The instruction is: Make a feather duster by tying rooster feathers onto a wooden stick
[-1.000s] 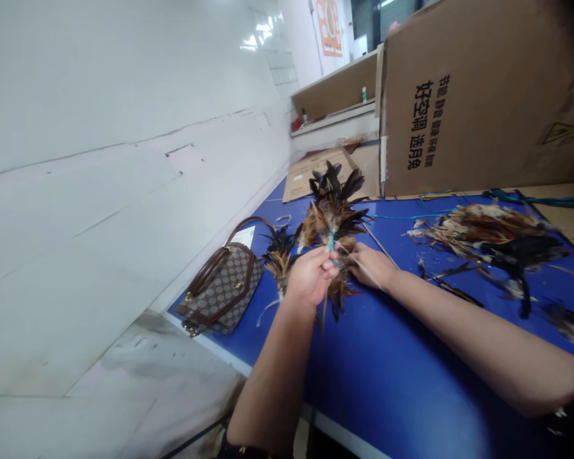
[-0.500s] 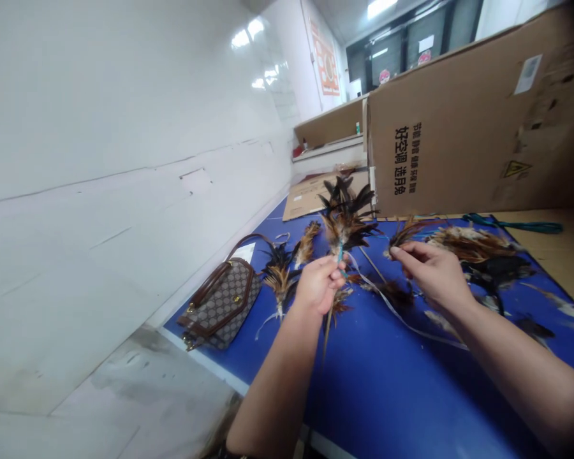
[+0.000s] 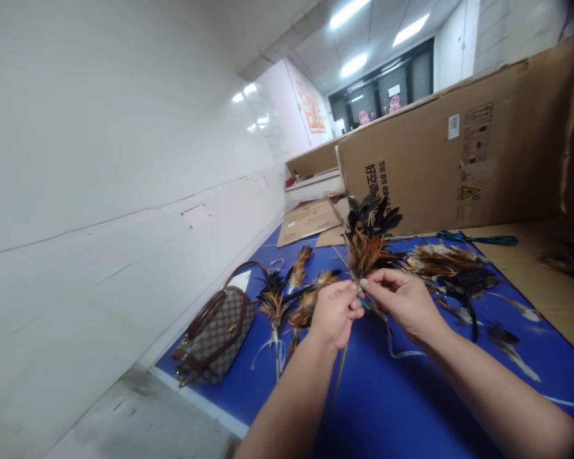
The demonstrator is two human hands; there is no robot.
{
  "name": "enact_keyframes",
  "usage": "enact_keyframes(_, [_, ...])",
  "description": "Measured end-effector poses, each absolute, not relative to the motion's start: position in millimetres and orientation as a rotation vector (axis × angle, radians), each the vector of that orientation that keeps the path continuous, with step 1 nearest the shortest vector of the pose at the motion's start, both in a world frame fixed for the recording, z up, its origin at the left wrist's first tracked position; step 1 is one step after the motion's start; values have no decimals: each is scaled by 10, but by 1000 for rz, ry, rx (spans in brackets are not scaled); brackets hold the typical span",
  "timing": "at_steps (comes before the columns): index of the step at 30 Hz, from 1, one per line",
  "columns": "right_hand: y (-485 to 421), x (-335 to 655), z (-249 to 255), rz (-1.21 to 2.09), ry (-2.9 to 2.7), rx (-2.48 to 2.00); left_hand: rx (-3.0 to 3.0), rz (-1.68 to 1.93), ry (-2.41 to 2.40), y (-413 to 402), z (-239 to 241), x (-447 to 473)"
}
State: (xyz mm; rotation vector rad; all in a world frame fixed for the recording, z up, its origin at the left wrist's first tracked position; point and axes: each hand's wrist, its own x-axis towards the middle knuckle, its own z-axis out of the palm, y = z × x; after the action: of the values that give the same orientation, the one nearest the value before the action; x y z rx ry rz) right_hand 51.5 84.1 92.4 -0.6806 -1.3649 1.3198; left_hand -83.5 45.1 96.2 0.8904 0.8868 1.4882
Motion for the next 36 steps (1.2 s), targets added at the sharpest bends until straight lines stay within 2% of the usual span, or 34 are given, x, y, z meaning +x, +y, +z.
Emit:
enact_keyframes(19, [823, 568, 899, 1084, -1494, -679, 934, 1555, 912, 309, 988, -867])
enact_keyframes(27, [910, 501, 766, 871, -1534, -828, 608, 1427, 554, 379, 835, -1156])
enact_keyframes(33, [769, 356, 749, 1156, -1601, -688, 533, 1403, 545, 405, 738, -1177])
enact_keyframes(36, [761, 381, 776, 1149, -1639, -741, 580, 1418, 599, 404, 769, -1156])
